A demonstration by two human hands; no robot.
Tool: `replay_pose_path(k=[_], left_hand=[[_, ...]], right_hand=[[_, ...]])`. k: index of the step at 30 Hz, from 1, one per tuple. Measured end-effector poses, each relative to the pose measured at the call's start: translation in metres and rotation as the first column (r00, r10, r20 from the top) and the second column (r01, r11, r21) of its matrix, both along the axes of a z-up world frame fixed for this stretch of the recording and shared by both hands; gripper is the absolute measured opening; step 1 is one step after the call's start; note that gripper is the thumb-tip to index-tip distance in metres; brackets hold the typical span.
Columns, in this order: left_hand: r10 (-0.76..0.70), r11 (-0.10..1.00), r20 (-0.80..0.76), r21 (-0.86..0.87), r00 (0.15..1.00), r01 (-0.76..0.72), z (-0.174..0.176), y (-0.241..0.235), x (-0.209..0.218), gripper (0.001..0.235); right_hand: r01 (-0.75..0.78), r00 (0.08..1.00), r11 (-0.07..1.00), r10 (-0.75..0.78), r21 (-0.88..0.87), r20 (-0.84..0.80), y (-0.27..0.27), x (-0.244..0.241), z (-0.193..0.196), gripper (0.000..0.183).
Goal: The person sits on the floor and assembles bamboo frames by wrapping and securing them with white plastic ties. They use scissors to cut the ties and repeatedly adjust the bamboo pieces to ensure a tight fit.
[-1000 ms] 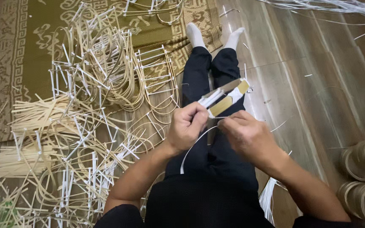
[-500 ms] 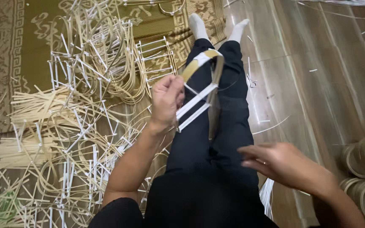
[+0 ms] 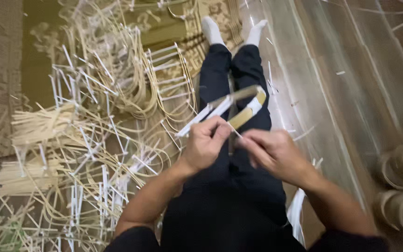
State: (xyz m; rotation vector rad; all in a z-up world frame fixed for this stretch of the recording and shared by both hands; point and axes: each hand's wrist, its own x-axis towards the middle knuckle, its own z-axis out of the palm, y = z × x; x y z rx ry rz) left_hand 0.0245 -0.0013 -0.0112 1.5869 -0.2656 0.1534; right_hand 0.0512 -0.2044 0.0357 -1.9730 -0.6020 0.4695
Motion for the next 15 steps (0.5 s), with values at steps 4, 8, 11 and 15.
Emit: replay_pose_path(k=[4,8,11,15], left_hand=[[0.025,0.981,0.110,0.188,0.994,-0.046,0.000,-0.002,-0.005,0.013],[0.007,0.969,0.190,0.242,0.982,-0.054,0.000,-0.012,-0.009,0.012],[-0.005,0.960,0.160,0.278,0.987,-0.040,0.003,-0.020,-0.013,0.014],[-0.007,0.960,0.327,0.267,0.945,-0.085,0.007,-0.026,-0.009,0.007]], right_hand=[[-0.023,0.992,0.997,0.031,0.068,-0.125,-0.023,0.004,0.008,0.022],[-0.046,0.986,0.997,0.056,0.068,-0.157,-0.029,0.018,0.027,0.025],[-0.060,0.987,0.998,0.060,0.008,-0.152,-0.023,0.030,0.039,0.026],[-0.089,0.994,0.993,0.084,-0.075,-0.074,-0.008,0.037,0.047,0.024]])
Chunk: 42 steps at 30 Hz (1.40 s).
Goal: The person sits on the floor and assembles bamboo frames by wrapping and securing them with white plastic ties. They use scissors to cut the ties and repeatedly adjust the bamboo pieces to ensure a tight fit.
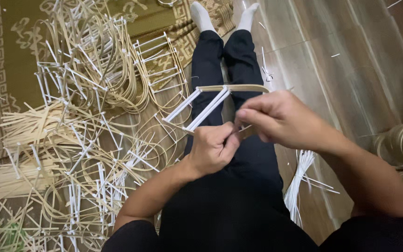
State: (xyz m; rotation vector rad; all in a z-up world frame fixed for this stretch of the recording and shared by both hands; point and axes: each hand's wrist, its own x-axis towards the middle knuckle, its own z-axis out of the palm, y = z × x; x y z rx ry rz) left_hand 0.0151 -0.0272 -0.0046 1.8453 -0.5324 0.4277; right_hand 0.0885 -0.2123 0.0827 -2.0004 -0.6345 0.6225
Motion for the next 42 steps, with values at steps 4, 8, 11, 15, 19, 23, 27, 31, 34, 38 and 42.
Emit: replay_pose_path(k=[4,8,11,15,19,23,27,31,34,38,42], left_hand=[[-0.036,0.999,-0.060,0.015,0.998,0.037,-0.007,0.003,0.016,0.011],[0.000,0.992,-0.236,-0.121,0.972,-0.030,-0.016,0.018,0.018,0.019],[0.061,0.978,-0.211,-0.182,0.976,-0.101,-0.015,0.020,0.020,0.020],[-0.030,0.944,-0.335,-0.320,0.942,-0.083,-0.015,0.021,0.020,0.022],[-0.209,0.848,-0.423,-0.527,0.882,-0.052,-0.013,0.021,0.019,0.024],[-0.394,0.826,-0.415,-0.550,0.820,0.118,-0.011,0.016,0.006,0.025],[-0.614,0.742,-0.385,-0.580,0.689,0.337,-0.006,0.013,0.002,0.024],[-0.702,0.679,-0.409,-0.631,0.584,0.375,-0.006,0.023,0.013,0.026],[-0.716,0.673,-0.401,-0.615,0.572,0.411,-0.006,0.029,0.015,0.028],[-0.728,0.658,-0.388,-0.628,0.566,0.415,-0.011,0.030,0.019,0.030],[-0.746,0.646,-0.419,-0.642,0.517,0.412,-0.005,0.031,0.016,0.029]], right_hand=[[-0.095,0.883,0.995,0.094,-0.022,0.460,0.006,-0.017,-0.005,0.019],[-0.056,0.740,0.998,0.034,0.011,0.671,0.004,-0.054,-0.024,0.015],[0.127,0.932,0.972,-0.186,0.199,0.312,0.005,-0.057,-0.044,0.018],[0.266,0.932,0.923,-0.320,0.278,0.169,-0.002,-0.071,-0.066,0.020],[0.319,0.920,0.892,-0.372,0.321,0.120,-0.006,-0.058,-0.095,0.023],[0.300,0.947,0.871,-0.322,0.388,-0.010,0.003,-0.022,-0.122,0.026],[-0.112,0.822,0.934,-0.105,0.340,0.560,0.009,0.019,-0.099,0.017],[-0.333,0.808,0.897,0.112,0.291,0.578,0.019,0.041,-0.069,0.013],[-0.418,0.697,0.868,0.117,0.268,0.708,0.028,0.040,-0.062,0.011],[-0.397,0.675,0.874,0.072,0.279,0.734,0.031,0.045,-0.068,0.011],[-0.389,0.744,0.862,0.086,0.324,0.662,0.027,0.043,-0.070,0.012]])
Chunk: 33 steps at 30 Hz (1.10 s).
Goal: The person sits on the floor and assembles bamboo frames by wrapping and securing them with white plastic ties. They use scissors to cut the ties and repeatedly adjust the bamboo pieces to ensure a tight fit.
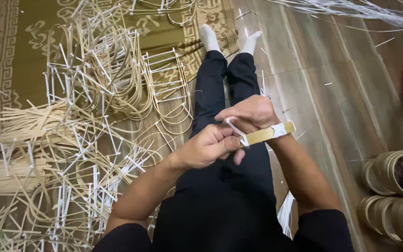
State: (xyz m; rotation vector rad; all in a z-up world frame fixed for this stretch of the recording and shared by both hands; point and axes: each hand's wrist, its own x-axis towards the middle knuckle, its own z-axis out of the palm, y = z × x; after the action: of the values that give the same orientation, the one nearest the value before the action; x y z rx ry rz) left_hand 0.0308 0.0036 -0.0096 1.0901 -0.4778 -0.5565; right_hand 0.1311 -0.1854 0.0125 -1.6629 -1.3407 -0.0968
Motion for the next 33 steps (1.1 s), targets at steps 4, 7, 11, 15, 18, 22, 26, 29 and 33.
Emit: replay_pose_path(k=[4,7,11,15,18,22,26,29,33], left_hand=[[0.122,0.991,0.109,0.041,0.987,-0.127,0.005,-0.005,-0.001,0.026],[0.304,0.928,0.336,0.109,0.892,-0.357,0.008,-0.005,-0.005,0.025],[0.463,0.689,0.603,0.216,0.649,-0.692,0.014,0.005,-0.006,0.020],[0.394,0.478,0.834,0.174,0.387,-0.861,0.006,0.004,-0.005,0.011],[0.360,0.474,0.875,0.129,0.325,-0.871,-0.004,-0.007,-0.004,0.007],[0.339,0.506,0.873,0.145,0.351,-0.850,-0.025,-0.016,-0.008,0.006],[0.318,0.524,0.881,0.145,0.351,-0.839,-0.050,-0.016,-0.005,0.008],[0.341,0.529,0.874,0.126,0.346,-0.839,-0.051,-0.017,0.000,0.007],[0.300,0.480,0.893,0.163,0.335,-0.862,-0.053,-0.009,0.012,0.025]], right_hand=[[0.031,0.999,0.999,-0.030,-0.035,0.012,0.004,0.006,0.003,0.014],[0.126,0.935,0.972,-0.183,-0.198,-0.304,0.012,-0.003,0.003,0.020],[0.332,0.937,0.853,-0.348,-0.403,0.036,-0.005,-0.044,0.020,0.037],[0.522,0.843,0.816,-0.448,-0.249,0.298,-0.025,-0.082,0.054,0.036],[0.591,0.772,0.783,-0.479,-0.194,0.419,-0.012,-0.086,0.063,0.039],[0.462,0.845,0.866,-0.366,-0.189,0.391,0.007,-0.072,0.052,0.034],[0.356,0.910,0.917,-0.295,-0.182,0.292,0.014,-0.066,0.034,0.025],[0.247,0.959,0.966,-0.234,-0.072,0.158,0.011,-0.070,0.033,0.019],[0.270,0.928,0.959,-0.283,-0.087,-0.243,-0.002,-0.083,0.026,0.010]])
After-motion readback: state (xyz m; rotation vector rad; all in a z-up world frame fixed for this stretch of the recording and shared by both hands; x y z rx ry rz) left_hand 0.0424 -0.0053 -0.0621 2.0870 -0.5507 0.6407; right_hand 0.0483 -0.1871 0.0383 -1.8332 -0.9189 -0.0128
